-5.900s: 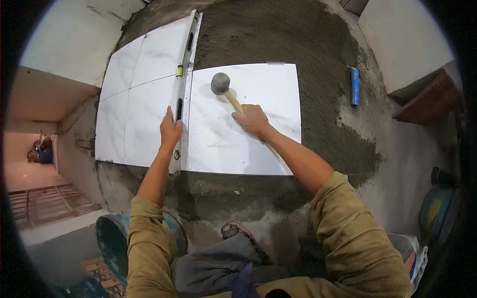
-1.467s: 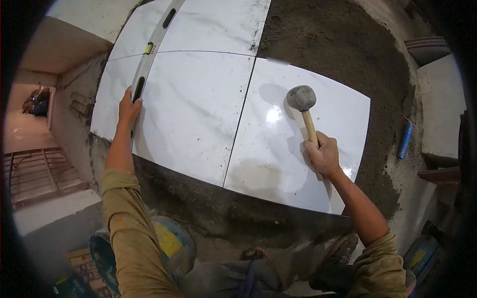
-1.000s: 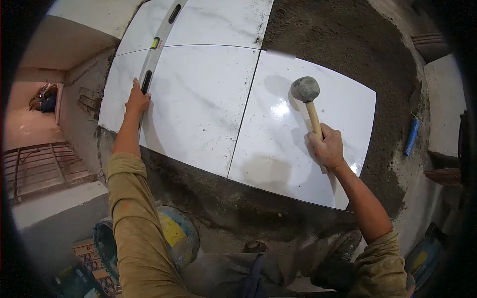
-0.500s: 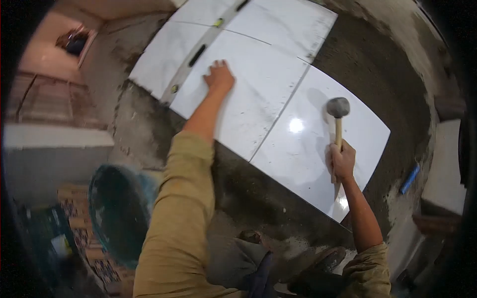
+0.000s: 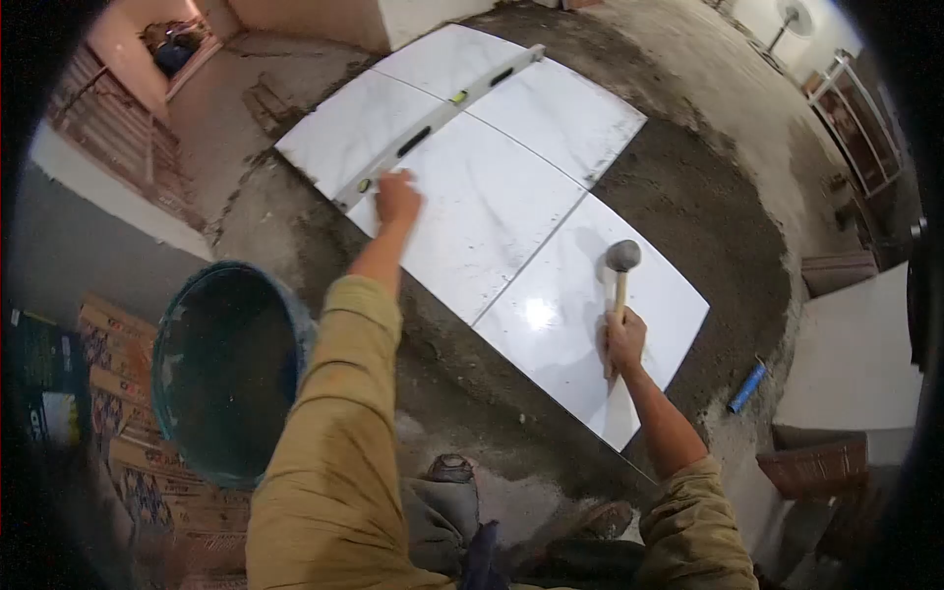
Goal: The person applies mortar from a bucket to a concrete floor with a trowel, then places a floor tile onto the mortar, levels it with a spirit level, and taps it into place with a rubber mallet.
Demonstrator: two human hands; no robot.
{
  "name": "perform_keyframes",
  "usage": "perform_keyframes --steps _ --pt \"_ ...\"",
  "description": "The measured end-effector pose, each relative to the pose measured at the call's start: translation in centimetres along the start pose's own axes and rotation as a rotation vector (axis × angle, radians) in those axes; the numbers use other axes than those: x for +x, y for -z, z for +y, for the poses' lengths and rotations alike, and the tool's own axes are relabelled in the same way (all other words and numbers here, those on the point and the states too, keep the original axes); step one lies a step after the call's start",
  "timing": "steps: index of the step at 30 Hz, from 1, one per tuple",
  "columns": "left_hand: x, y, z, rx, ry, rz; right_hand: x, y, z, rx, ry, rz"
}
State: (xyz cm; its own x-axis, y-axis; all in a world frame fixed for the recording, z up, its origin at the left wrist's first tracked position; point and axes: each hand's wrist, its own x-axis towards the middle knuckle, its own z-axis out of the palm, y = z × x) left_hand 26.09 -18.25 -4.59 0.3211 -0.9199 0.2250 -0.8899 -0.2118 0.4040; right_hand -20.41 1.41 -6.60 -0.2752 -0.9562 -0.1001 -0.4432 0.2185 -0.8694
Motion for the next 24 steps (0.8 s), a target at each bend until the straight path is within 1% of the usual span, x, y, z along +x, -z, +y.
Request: perform_keyframes --steps 1,2,3,5,7,8,9,10,11,13,15,17,19,21,23,24 --pt "1.1 -0.4 -2.6 0.105 0.053 0.2 -0.3 0.1 -0.5 -0.028 0.037 0.002" --pt "0.7 3.0 -2.6 0.196 0.189 0.168 -0.4 0.2 -0.7 -0.072 -0.004 -0.023" --pt "0.3 4.7 -2.5 0.322 0.288 0.192 -0.2 0.3 -0.9 -0.076 -0.031 -0.011" --pt "1.6 4.8 -4.9 0.384 0.42 0.136 -0.1 0.1 -0.6 -0.192 0.054 -0.006" --pt "2.6 6.3 -6.7 0.356 0.397 -0.182 0.2 -0.1 0.2 -0.179 0.023 0.005" --pt "3.3 5.9 -8.2 0.365 0.381 -0.194 0.4 -0.3 0.4 -0.168 0.027 -0.001" --pt "4.0 4.8 -9.8 0.33 0.308 -0.202 0.3 -0.4 0.4 -0.166 0.01 0.007" --pt "4.0 4.5 -9.4 0.289 0.236 -0.21 0.2 -0.4 0.1 -0.174 0.01 0.006" --pt "3.8 3.8 -8.9 0.288 0.225 -0.215 0.3 -0.2 -0.3 -0.184 0.016 0.004" --pt "2.5 4.5 -6.0 0.271 0.219 -0.124 0.2 -0.1 -0.9 -0.167 -0.026 0.005" --pt "3.1 3.5 -6.6 0.252 0.197 -0.108 0.1 0.2 -1.5 -0.144 -0.063 0.009" --pt "2.8 3.9 -6.6 0.269 0.178 -0.12 -0.1 0.5 -2.2 -0.127 -0.098 -0.022" --pt "1.5 4.5 -5.1 0.228 0.197 -0.028 -0.1 0.6 -2.5 -0.109 -0.117 -0.027" --pt "3.0 2.2 -8.8 0.261 0.084 -0.034 -0.3 0.9 -2.7 -0.088 -0.137 -0.03" --pt "2.8 2.8 -8.9 0.306 0.02 -0.112 -0.2 1.0 -2.9 -0.114 -0.145 -0.06" --pt "2.8 3.1 -8.8 0.315 0.007 -0.105 0.0 0.8 -2.3 -0.19 -0.079 -0.034"
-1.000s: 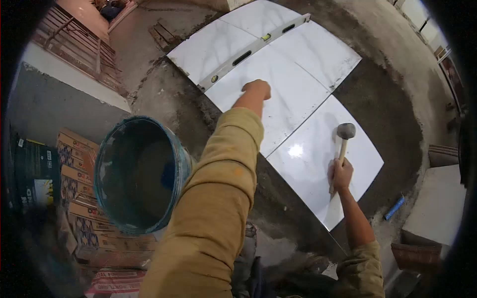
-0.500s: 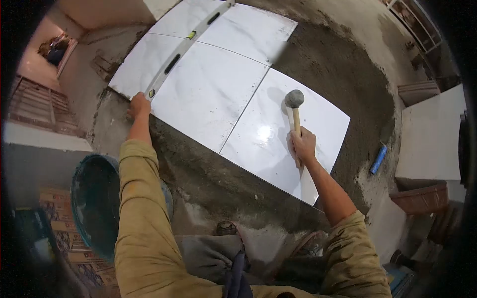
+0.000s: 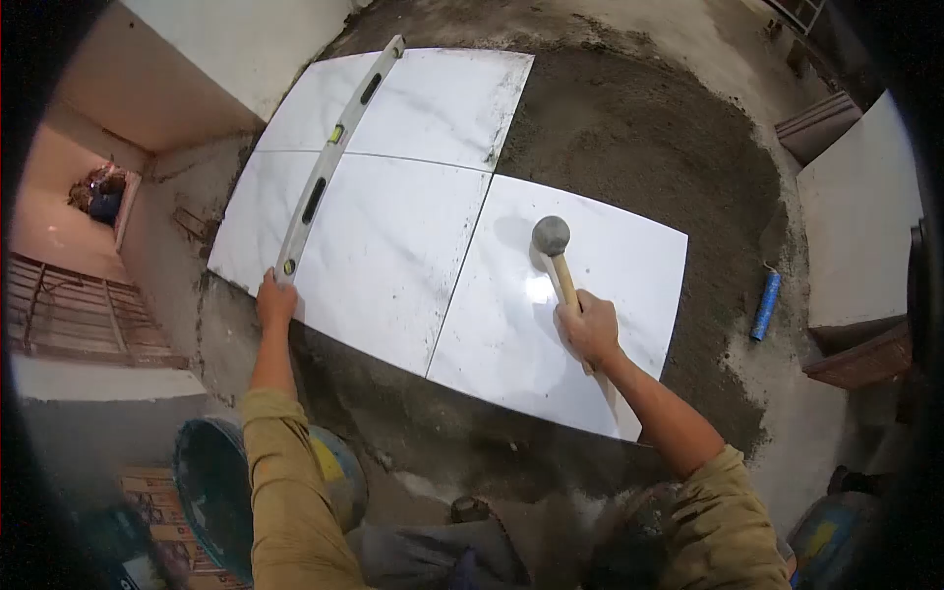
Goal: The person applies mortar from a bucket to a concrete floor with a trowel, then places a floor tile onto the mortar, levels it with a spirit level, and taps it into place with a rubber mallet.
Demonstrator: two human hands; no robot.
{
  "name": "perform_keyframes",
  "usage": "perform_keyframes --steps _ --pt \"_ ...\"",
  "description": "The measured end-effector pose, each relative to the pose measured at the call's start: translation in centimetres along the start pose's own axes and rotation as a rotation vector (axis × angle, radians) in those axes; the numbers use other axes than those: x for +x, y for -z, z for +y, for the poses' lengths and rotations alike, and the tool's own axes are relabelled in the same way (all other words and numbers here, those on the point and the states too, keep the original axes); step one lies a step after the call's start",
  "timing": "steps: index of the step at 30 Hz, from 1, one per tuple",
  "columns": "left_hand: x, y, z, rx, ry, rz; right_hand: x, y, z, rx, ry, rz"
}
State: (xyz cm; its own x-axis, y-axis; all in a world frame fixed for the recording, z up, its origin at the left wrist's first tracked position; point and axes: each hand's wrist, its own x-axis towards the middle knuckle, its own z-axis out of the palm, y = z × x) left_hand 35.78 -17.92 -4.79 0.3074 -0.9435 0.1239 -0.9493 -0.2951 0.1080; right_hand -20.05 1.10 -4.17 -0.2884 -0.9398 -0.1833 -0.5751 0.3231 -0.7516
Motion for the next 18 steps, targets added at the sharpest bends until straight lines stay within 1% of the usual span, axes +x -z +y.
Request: perform_keyframes --steps 1,2,3,4,6,9,12,14,16,18 --pt "-0.2 0.2 0.1 -0.087 -0.01 -0.014 0.1 -0.3 0.7 0.012 -0.001 0.003" --pt "-0.3 0.3 0.3 -0.175 -0.018 -0.033 0.1 -0.6 1.4 -0.037 0.094 0.015" --pt "-0.3 0.1 0.2 -0.167 -0.016 -0.033 0.4 -1.0 2.0 -0.089 0.192 0.024" --pt "-0.3 -0.2 0.1 -0.152 -0.026 -0.005 0.4 -0.6 1.3 -0.083 0.191 0.018" --pt "-0.3 -0.5 0.1 -0.128 -0.031 0.021 0.3 0.3 -0.1 -0.01 -0.001 -0.039" --pt "-0.7 -0.7 0.3 -0.128 -0.043 0.054 0.5 -0.1 0.7 0.023 0.042 -0.033" --pt "-0.6 -1.0 0.2 -0.125 -0.027 0.064 0.4 0.3 0.2 0.112 0.012 -0.034" --pt "-0.5 -1.3 -0.1 -0.026 -0.076 0.114 0.6 0.0 0.8 0.086 0.036 -0.039" --pt "-1.0 -0.3 1.0 -0.022 -0.064 0.101 0.4 0.2 1.0 0.057 0.052 -0.041" --pt "-0.8 -0.3 2.4 -0.038 -0.051 0.092 0.3 0.6 0.3 0.107 0.027 -0.057"
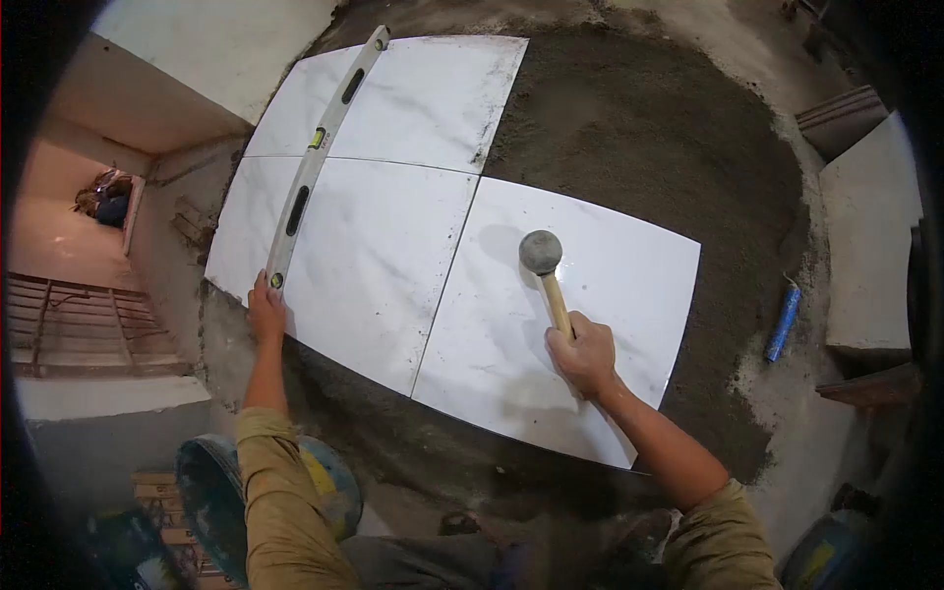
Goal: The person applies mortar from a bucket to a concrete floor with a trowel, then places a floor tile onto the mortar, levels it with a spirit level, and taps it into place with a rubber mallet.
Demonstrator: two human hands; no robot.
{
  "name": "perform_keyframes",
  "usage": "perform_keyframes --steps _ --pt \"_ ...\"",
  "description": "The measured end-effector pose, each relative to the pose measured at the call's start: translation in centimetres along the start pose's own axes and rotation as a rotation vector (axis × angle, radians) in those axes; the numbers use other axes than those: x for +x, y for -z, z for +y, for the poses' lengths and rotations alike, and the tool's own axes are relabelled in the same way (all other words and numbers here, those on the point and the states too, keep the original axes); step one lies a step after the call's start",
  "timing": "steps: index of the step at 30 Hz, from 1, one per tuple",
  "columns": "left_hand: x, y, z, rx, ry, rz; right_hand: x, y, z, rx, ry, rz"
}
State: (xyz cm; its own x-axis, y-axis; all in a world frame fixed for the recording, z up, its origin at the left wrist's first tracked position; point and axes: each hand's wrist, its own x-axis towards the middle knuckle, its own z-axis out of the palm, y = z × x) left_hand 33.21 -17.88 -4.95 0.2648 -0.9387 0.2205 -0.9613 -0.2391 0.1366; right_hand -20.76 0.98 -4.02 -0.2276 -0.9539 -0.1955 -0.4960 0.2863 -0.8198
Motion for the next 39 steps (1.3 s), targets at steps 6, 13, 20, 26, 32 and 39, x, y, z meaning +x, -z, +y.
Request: perform_keyframes --steps 6,13,20,26,32,39 --pt "2.4 -4.3 -0.2 -0.313 -0.171 -0.079 0.5 -1.8 3.5 -0.167 0.244 0.062" --pt "1.5 -3.1 4.9 -0.082 -0.043 -0.272 -0.3 -0.8 0.1 -0.062 0.027 0.052" --pt "0.3 -1.4 10.5 -0.039 -0.224 -0.037 -0.2 -1.0 0.3 -0.123 0.042 0.09" --pt "-10.5 0.9 23.6 -0.293 -0.958 -0.636 -0.2 -1.6 0.1 -0.096 0.0 0.054" --pt "-14.9 2.4 25.2 0.086 -0.89 -0.802 -0.9 -0.3 0.5 -0.062 -0.016 -0.023" --pt "-14.4 0.0 24.2 0.092 -0.9 -0.739 -4.7 14.4 -7.7 -0.573 0.138 -0.292"
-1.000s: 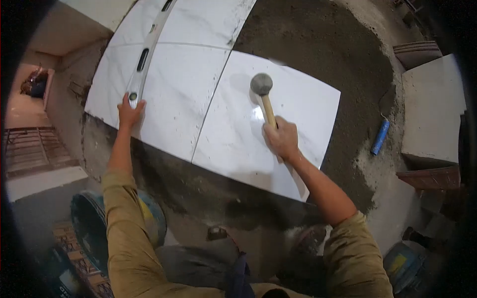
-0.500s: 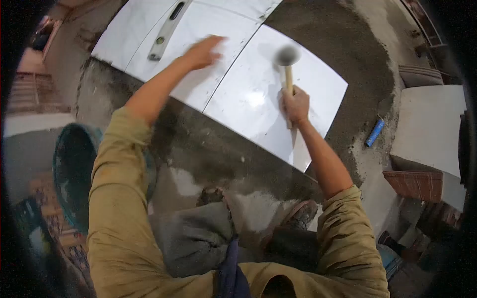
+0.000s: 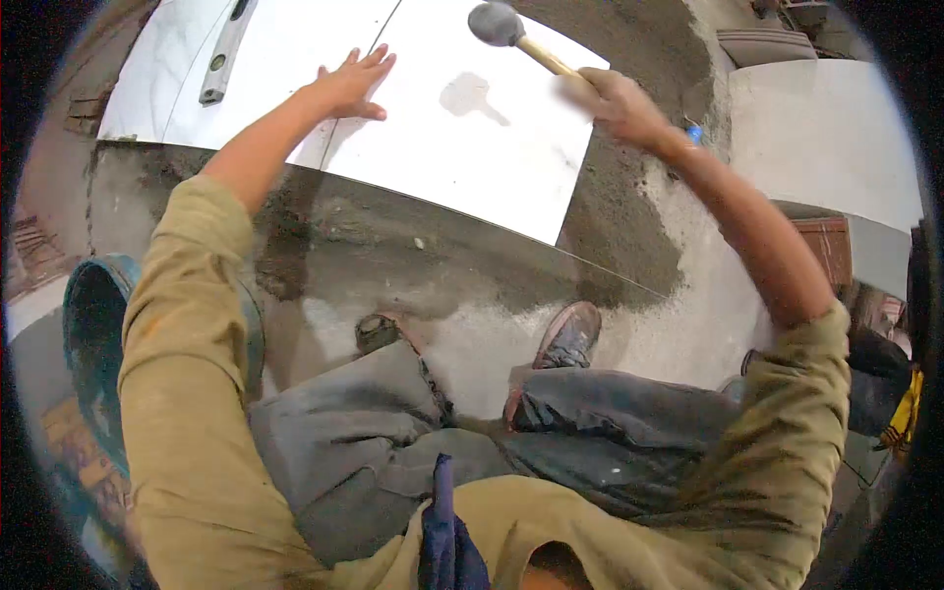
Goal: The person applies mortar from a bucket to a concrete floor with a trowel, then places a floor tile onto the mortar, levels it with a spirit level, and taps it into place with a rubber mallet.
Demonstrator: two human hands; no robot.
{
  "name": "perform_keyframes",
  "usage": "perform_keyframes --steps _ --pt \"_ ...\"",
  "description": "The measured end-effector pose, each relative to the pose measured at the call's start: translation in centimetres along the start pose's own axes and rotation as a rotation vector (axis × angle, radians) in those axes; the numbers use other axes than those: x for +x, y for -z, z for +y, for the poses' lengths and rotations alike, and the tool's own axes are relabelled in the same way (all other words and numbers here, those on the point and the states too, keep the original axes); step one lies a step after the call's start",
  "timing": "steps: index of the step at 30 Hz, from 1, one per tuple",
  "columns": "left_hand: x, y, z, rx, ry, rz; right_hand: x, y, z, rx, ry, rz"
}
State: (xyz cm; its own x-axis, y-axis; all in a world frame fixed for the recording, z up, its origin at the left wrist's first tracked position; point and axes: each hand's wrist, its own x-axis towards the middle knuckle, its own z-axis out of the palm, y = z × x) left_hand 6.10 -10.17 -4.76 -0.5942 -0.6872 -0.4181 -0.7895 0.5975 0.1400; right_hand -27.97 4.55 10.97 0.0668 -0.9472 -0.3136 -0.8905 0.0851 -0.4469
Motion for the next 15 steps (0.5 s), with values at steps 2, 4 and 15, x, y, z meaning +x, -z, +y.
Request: perform_keyframes --steps 2,4,15 --pt "-1.7 1.3 -0.1 0.089 -0.029 -0.07 -2.5 3.4 0.1 -0.197 -0.094 -0.155" --pt "-2.5 0.3 -0.8 0.077 -0.028 -0.079 -5.7 2.7 2.6 -0.198 0.066 -0.147" --pt "-4.3 -1.1 -2.0 0.079 -0.058 -0.092 -6.9 -15.2 -1.1 0.451 -0.184 -0.258"
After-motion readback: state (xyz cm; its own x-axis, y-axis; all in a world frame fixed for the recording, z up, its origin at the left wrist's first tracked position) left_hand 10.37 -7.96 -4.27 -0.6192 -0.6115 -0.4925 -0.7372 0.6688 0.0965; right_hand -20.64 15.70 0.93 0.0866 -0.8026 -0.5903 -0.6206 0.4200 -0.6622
